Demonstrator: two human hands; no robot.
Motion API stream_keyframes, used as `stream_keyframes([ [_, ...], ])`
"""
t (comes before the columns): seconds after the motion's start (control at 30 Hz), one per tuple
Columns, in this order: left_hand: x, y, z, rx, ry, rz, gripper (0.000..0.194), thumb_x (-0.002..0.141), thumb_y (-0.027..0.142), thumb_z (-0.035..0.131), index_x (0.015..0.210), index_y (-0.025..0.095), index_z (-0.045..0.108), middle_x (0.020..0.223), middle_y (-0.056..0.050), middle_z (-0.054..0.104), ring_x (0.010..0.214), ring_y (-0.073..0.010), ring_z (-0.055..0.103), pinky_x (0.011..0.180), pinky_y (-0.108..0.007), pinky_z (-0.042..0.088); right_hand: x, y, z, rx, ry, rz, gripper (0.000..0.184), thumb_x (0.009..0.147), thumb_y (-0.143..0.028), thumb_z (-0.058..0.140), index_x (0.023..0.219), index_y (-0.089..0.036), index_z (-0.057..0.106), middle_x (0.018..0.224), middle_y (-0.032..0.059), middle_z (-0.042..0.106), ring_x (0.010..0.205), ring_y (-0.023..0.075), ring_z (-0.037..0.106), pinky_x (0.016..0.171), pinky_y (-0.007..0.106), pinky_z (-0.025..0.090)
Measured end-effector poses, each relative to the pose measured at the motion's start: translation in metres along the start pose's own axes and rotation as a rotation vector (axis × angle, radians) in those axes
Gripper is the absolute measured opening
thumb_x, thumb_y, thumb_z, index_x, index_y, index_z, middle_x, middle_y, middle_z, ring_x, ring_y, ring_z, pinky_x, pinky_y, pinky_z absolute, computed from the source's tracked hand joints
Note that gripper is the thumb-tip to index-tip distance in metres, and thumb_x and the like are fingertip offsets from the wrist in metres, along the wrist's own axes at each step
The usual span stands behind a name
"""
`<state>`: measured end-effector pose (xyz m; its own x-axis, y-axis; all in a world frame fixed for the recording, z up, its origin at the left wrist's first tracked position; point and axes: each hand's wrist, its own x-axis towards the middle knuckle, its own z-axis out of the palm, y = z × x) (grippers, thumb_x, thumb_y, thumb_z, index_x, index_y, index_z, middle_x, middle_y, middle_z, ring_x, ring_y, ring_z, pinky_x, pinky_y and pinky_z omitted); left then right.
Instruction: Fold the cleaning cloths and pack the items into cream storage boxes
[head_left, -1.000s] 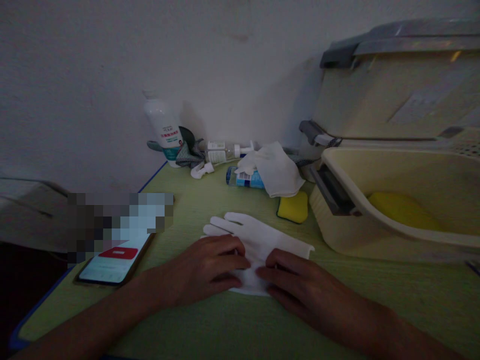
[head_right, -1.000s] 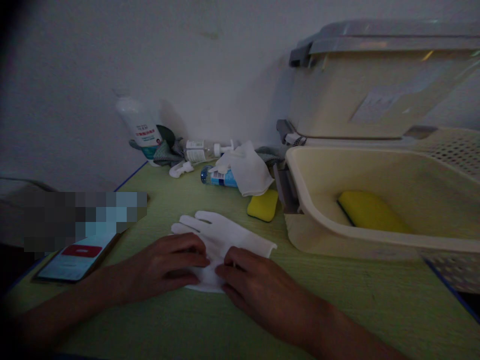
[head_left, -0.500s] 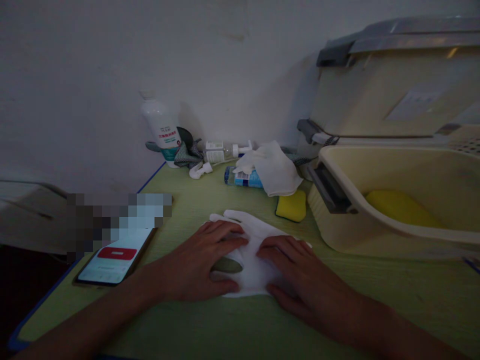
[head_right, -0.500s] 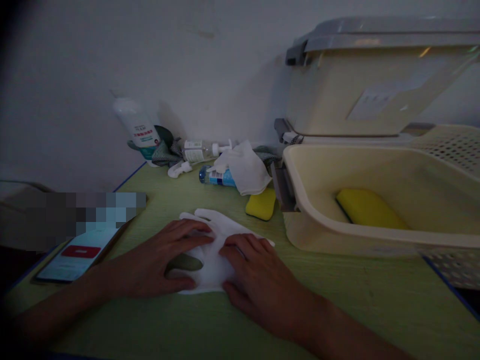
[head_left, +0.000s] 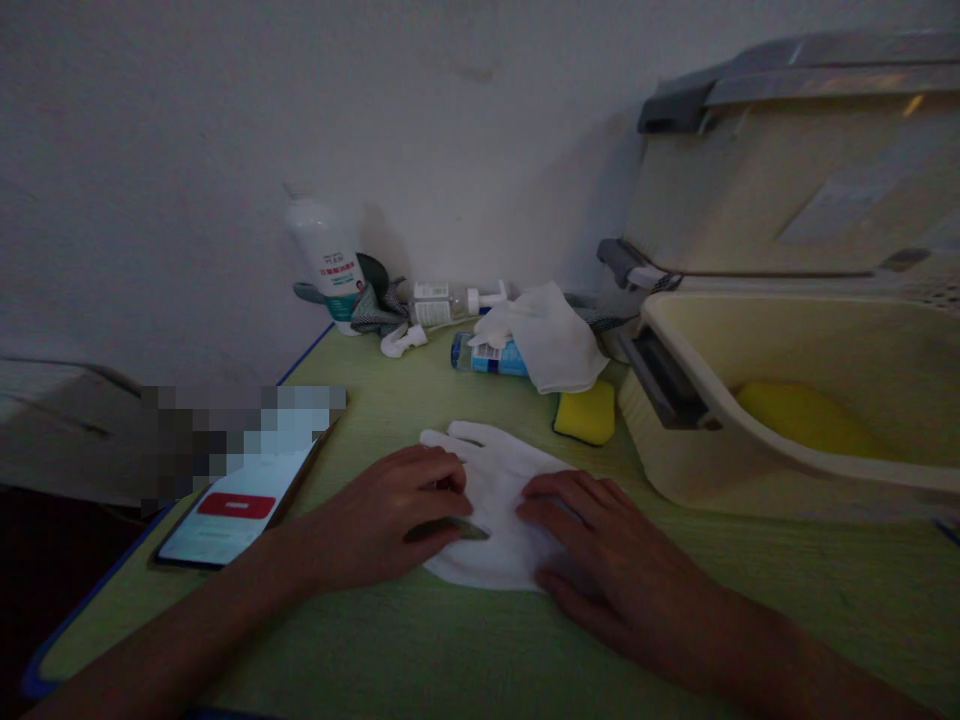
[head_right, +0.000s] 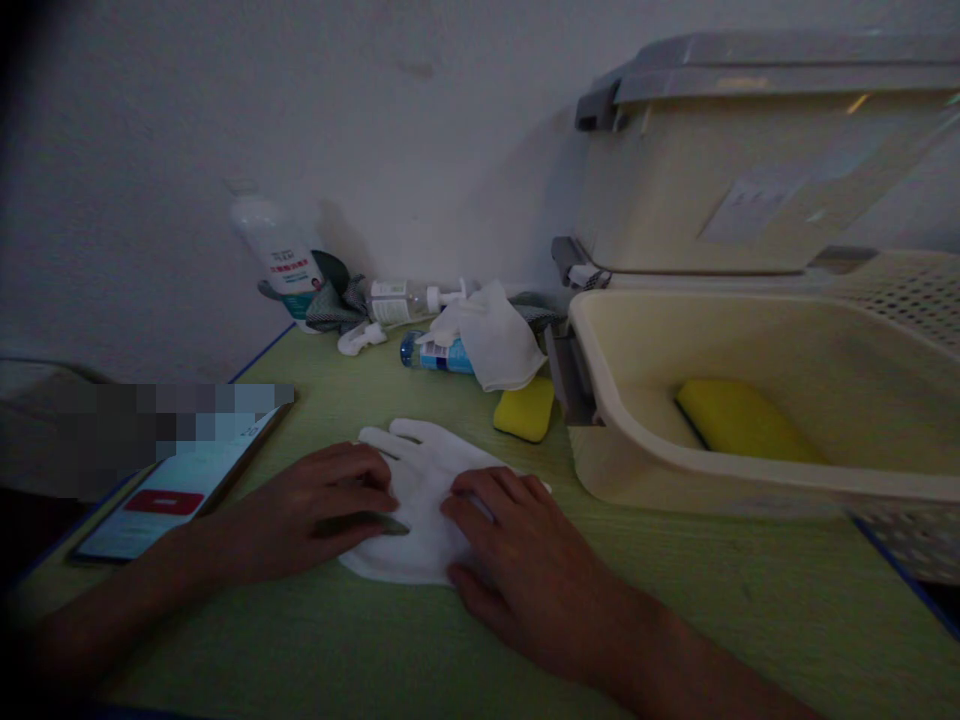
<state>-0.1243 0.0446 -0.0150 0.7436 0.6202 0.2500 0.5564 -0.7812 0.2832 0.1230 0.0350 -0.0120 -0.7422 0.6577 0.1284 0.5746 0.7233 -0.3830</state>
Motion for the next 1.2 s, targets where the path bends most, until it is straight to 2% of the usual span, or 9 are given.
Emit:
stream_keyframes([
  [0.53,0.005,0.001,0.002,0.041,-0.1,-0.042,0.011,0.084,0.01,0.05,0.077,0.016,0.055,0.078,-0.001,0.057,0.075,-0.0144,0.053,0.072,-0.026,0.041,0.0,-0.001,-0.001,-0.021,0.01,-0.014,0.032,0.08,-0.018,0.053,0.111,-0.018,0.056,0.112,0.0096,0.058,0.106,0.0243,0.05,0.09,0.047,0.042],
  [0.6,0.004,0.002,0.001,0.022,-0.063,-0.036,0.009,0.085,0.013,0.051,0.078,0.016,0.056,0.081,-0.002,0.058,0.077,-0.0148,0.054,0.073,-0.027,0.042,0.001,-0.001,-0.001,-0.033,0.035,-0.028,0.027,0.079,-0.016,0.054,0.105,-0.017,0.059,0.108,0.0098,0.06,0.103,0.0247,0.053,0.087,0.047,0.045],
  [0.7,0.004,0.002,0.002,-0.023,0.092,-0.04,0.01,0.087,0.019,0.049,0.084,0.016,0.058,0.089,-0.005,0.059,0.084,-0.0154,0.055,0.076,-0.027,0.045,0.001,-0.001,0.001,-0.024,0.152,-0.065,0.02,0.08,-0.014,0.05,0.097,-0.016,0.061,0.099,0.0102,0.062,0.094,0.0225,0.057,0.08,0.041,0.05],
  [0.77,0.006,0.002,0.005,-0.016,0.197,-0.07,0.014,0.089,0.021,0.046,0.092,0.015,0.059,0.096,-0.008,0.058,0.091,-0.0164,0.054,0.08,-0.028,0.046,0.003,0.0,0.002,-0.007,0.246,-0.089,0.021,0.083,-0.012,0.045,0.096,-0.014,0.061,0.097,0.011,0.063,0.089,0.0199,0.059,0.077,0.036,0.052],
  [0.83,0.01,0.003,0.009,0.015,0.229,-0.115,0.021,0.09,0.022,0.044,0.104,0.013,0.057,0.107,-0.011,0.057,0.101,-0.0186,0.053,0.087,-0.033,0.045,0.005,0.001,0.003,-0.016,0.301,-0.102,0.024,0.084,-0.009,0.041,0.099,-0.012,0.06,0.098,0.0122,0.063,0.09,0.0189,0.06,0.078,0.033,0.053],
  [0.9,0.014,0.006,0.013,0.045,0.184,-0.158,0.031,0.091,0.026,0.042,0.115,0.012,0.053,0.121,-0.015,0.054,0.112,-0.0217,0.049,0.094,-0.038,0.042,0.007,0.002,0.004,-0.052,0.311,-0.092,0.028,0.085,-0.008,0.039,0.104,-0.012,0.059,0.103,0.0133,0.063,0.095,0.0197,0.06,0.081,0.035,0.054],
  [1.0,0.018,0.009,0.019,0.082,0.052,-0.193,0.045,0.091,0.035,0.041,0.127,0.009,0.044,0.137,-0.017,0.042,0.127,-0.0252,0.038,0.102,-0.043,0.036,0.011,0.004,0.006,-0.095,0.291,-0.044,0.032,0.085,-0.01,0.038,0.111,-0.011,0.057,0.111,0.0146,0.063,0.102,0.0213,0.06,0.086,0.039,0.052],
  [1.1,0.018,0.012,0.023,0.114,-0.073,-0.198,0.058,0.09,0.042,0.04,0.136,0.008,0.032,0.145,-0.016,0.031,0.134,-0.025,0.028,0.107,-0.042,0.03,0.013,0.006,0.009,-0.112,0.249,-0.003,0.036,0.087,-0.012,0.038,0.118,-0.008,0.054,0.12,0.0166,0.059,0.109,0.0219,0.056,0.091,0.04,0.049],
  [1.2,0.016,0.012,0.024,0.144,-0.125,-0.204,0.064,0.09,0.046,0.038,0.14,0.01,0.023,0.148,-0.014,0.024,0.137,-0.0249,0.021,0.11,-0.042,0.024,0.012,0.007,0.014,-0.138,0.163,0.006,0.043,0.086,-0.017,0.041,0.127,-0.004,0.047,0.131,0.0187,0.049,0.121,0.0236,0.047,0.098,0.042,0.044],
])
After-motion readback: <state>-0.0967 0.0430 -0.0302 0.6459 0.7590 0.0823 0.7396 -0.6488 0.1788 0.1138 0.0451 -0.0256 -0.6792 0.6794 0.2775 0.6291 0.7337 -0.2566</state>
